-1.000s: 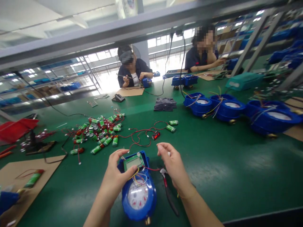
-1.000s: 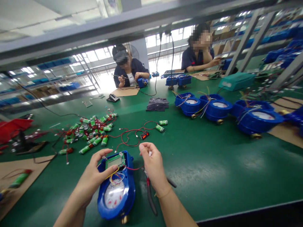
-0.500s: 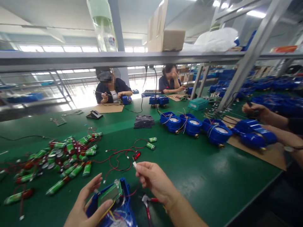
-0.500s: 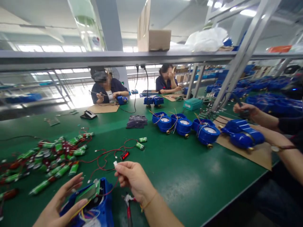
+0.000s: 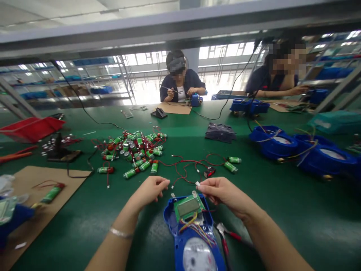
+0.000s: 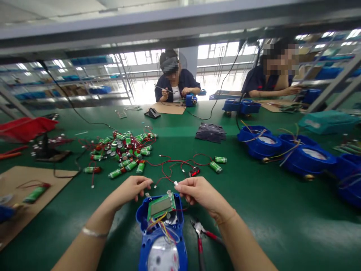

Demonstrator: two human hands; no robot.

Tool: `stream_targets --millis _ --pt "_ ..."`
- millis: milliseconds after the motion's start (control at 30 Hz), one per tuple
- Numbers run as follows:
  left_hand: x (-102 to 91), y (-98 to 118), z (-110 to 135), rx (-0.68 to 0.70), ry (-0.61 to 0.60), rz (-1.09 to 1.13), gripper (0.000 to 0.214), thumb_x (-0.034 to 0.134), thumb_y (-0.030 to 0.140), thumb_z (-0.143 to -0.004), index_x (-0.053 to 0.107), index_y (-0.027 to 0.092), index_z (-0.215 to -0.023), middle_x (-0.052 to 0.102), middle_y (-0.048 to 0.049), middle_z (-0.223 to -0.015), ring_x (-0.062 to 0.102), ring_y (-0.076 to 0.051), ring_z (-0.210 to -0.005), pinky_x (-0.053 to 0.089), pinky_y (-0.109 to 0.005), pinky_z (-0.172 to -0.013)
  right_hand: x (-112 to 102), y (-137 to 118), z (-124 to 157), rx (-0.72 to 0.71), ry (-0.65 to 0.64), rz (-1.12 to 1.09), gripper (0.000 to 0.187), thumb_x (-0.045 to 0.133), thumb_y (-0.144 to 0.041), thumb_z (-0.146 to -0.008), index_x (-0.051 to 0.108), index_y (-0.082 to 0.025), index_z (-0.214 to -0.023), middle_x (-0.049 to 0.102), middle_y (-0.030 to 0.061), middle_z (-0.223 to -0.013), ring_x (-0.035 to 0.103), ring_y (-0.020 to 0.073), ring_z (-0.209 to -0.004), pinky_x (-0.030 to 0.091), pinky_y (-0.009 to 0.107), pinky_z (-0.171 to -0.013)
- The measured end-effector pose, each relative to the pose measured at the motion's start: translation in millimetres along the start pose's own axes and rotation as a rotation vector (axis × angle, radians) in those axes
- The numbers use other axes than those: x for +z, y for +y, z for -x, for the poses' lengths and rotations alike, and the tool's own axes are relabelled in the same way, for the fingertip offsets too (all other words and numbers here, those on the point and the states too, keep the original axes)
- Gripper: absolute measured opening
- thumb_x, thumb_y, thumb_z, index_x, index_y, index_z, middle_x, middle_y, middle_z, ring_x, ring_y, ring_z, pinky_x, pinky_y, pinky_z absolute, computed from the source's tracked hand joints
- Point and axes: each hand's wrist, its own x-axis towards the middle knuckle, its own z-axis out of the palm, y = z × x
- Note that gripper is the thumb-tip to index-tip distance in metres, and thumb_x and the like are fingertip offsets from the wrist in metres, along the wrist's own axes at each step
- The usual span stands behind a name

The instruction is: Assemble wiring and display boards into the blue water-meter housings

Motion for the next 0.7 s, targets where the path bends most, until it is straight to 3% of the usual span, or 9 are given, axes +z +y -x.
stream_targets --millis 300,533,700 --pt "17.4 7 -20 -0.118 -0.207 0.209 0.030 0.078 0.041 -0.066 0.071 0.012 -0.064 0.062 -0.0008 -0.058 0.044 -0.007 -0.045 0.031 -0.018 -0.038 8 8 -8 0.025 0.082 0.000 0.043 0.079 -0.053 -0.063 0.066 -0.012 -0.067 0.050 -0.0025 -0.054 0.036 0.0075 -0.049 0.022 0.023 -0.047" --pt "42.6 10 -29 -0.170 -0.302 0.532 0.045 0.087 0.050 -0.054 0.073 0.014 -0.077 0.068 -0.0038 -0.071 0.060 -0.008 -0.060 0.050 -0.017 -0.059 15 14 -15 0.040 0.075 -0.066 0.046 0.077 -0.055 -0.063 0.069 -0.011 -0.071 0.052 -0.0021 -0.057 0.037 0.0073 -0.052 0.023 0.023 -0.050" --pt "53.9 6 -29 -0.147 -0.310 0.677 0.051 0.089 0.051 -0.051 0.074 0.013 -0.082 0.066 -0.0027 -0.070 0.057 -0.007 -0.059 0.045 -0.015 -0.055 19 15 -13 0.045 0.031 -0.149 0.045 0.075 -0.056 -0.066 0.069 -0.011 -0.070 0.054 -0.0029 -0.057 0.038 0.0071 -0.050 0.025 0.023 -0.050"
